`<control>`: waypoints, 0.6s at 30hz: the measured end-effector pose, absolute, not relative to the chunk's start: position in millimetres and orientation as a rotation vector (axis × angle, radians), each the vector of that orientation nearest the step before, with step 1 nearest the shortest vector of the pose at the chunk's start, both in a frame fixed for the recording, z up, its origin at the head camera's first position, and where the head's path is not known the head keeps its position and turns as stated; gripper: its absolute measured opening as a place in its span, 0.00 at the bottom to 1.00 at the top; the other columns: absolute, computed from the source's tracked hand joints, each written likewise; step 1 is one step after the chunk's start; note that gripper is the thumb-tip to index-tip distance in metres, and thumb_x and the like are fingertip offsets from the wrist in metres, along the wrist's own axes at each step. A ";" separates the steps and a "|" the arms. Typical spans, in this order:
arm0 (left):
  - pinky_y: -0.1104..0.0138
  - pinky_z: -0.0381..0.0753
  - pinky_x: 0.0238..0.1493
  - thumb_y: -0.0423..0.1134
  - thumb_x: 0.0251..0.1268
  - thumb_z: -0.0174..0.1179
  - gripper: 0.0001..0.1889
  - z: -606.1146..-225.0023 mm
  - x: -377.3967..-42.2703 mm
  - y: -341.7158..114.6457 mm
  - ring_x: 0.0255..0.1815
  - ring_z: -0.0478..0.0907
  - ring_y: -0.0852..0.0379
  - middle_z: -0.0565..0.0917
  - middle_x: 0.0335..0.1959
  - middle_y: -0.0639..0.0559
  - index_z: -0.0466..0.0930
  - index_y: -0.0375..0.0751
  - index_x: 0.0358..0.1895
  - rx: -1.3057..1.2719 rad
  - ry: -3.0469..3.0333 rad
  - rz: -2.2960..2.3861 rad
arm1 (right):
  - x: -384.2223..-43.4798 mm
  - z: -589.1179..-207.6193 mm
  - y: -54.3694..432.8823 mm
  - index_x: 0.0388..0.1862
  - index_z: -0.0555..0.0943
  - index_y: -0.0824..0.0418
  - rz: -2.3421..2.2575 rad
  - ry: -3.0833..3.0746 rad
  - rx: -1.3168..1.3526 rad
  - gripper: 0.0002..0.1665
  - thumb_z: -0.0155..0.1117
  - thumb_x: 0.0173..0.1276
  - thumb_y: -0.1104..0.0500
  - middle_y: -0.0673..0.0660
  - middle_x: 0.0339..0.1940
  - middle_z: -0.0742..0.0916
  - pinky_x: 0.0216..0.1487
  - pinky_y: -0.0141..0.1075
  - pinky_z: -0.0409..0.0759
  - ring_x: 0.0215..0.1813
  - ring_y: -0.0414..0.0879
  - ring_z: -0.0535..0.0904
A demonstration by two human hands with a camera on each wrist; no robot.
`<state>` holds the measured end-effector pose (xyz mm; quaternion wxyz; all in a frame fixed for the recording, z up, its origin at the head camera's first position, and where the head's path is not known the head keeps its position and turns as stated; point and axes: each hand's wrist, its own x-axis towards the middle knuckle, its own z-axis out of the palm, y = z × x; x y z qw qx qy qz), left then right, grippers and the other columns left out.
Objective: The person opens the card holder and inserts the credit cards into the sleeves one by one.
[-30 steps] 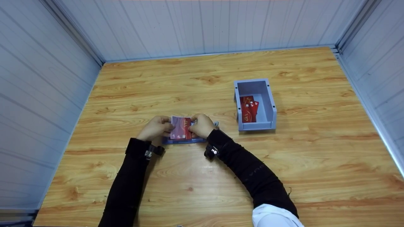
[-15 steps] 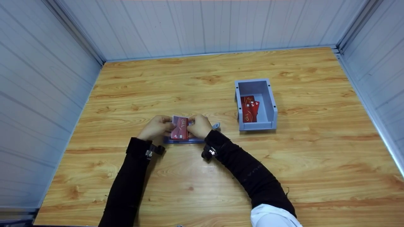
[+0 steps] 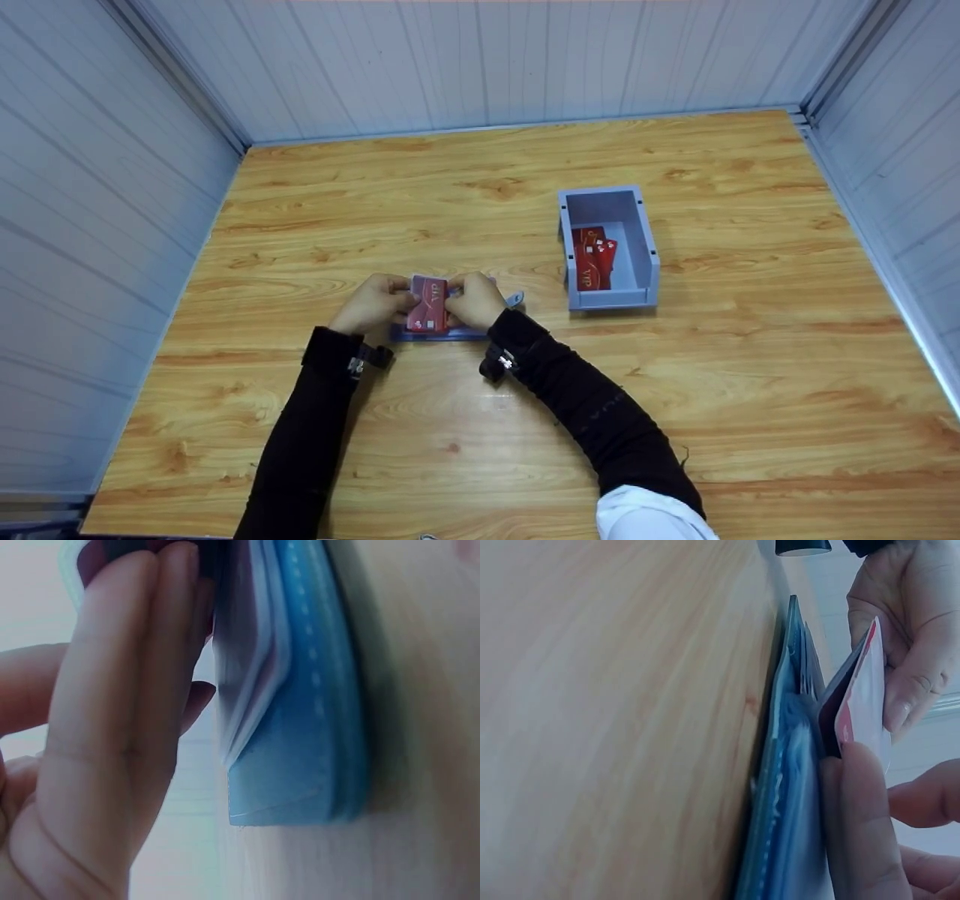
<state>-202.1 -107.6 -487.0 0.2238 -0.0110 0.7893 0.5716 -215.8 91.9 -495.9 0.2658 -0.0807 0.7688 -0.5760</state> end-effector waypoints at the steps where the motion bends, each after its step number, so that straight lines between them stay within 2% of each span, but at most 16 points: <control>1: 0.66 0.87 0.37 0.27 0.69 0.51 0.14 -487.0 -202.1 -107.5 0.32 0.83 0.57 0.85 0.38 0.40 0.79 0.24 0.52 -0.028 2.182 1.576 | -215.7 -496.3 92.1 0.64 0.70 0.78 -1.555 2.077 -0.227 0.28 0.49 0.63 0.74 0.56 0.26 0.82 0.28 0.27 0.84 0.21 0.37 0.81; 4: 0.66 0.87 0.36 0.27 0.69 0.52 0.13 -486.8 -202.5 -108.0 0.31 0.83 0.58 0.84 0.36 0.43 0.79 0.24 0.50 -0.025 2.186 1.573 | -214.0 -495.3 92.6 0.64 0.71 0.77 -1.542 2.091 -0.264 0.28 0.51 0.64 0.72 0.55 0.27 0.82 0.28 0.27 0.83 0.22 0.37 0.81; 8: 0.67 0.87 0.36 0.27 0.68 0.52 0.13 -487.5 -204.0 -109.0 0.31 0.83 0.59 0.83 0.35 0.46 0.79 0.24 0.51 -0.023 2.172 1.580 | -211.1 -492.9 93.3 0.67 0.70 0.73 -1.470 2.158 -0.338 0.31 0.60 0.64 0.68 0.53 0.27 0.83 0.26 0.26 0.80 0.22 0.36 0.79; 12: 0.67 0.87 0.36 0.27 0.68 0.52 0.13 -487.9 -204.4 -108.8 0.31 0.84 0.58 0.85 0.37 0.42 0.79 0.25 0.51 -0.023 2.177 1.579 | -208.5 -491.7 93.8 0.70 0.68 0.71 -1.363 2.235 -0.408 0.39 0.69 0.61 0.63 0.53 0.27 0.83 0.23 0.26 0.74 0.21 0.37 0.77; 15: 0.66 0.87 0.36 0.27 0.67 0.53 0.17 -487.3 -203.6 -108.5 0.33 0.84 0.57 0.85 0.41 0.38 0.75 0.25 0.57 -0.043 2.183 1.587 | -205.9 -490.6 92.9 0.69 0.69 0.69 -1.290 2.272 -0.454 0.41 0.72 0.57 0.61 0.53 0.28 0.83 0.26 0.27 0.72 0.24 0.37 0.75; 18: 0.65 0.87 0.37 0.27 0.66 0.55 0.26 -486.0 -202.6 -108.2 0.34 0.84 0.56 0.85 0.41 0.38 0.66 0.30 0.68 -0.056 2.187 1.598 | -203.9 -489.1 90.6 0.67 0.71 0.69 -1.212 2.322 -0.517 0.42 0.76 0.53 0.60 0.54 0.30 0.82 0.29 0.28 0.71 0.27 0.38 0.73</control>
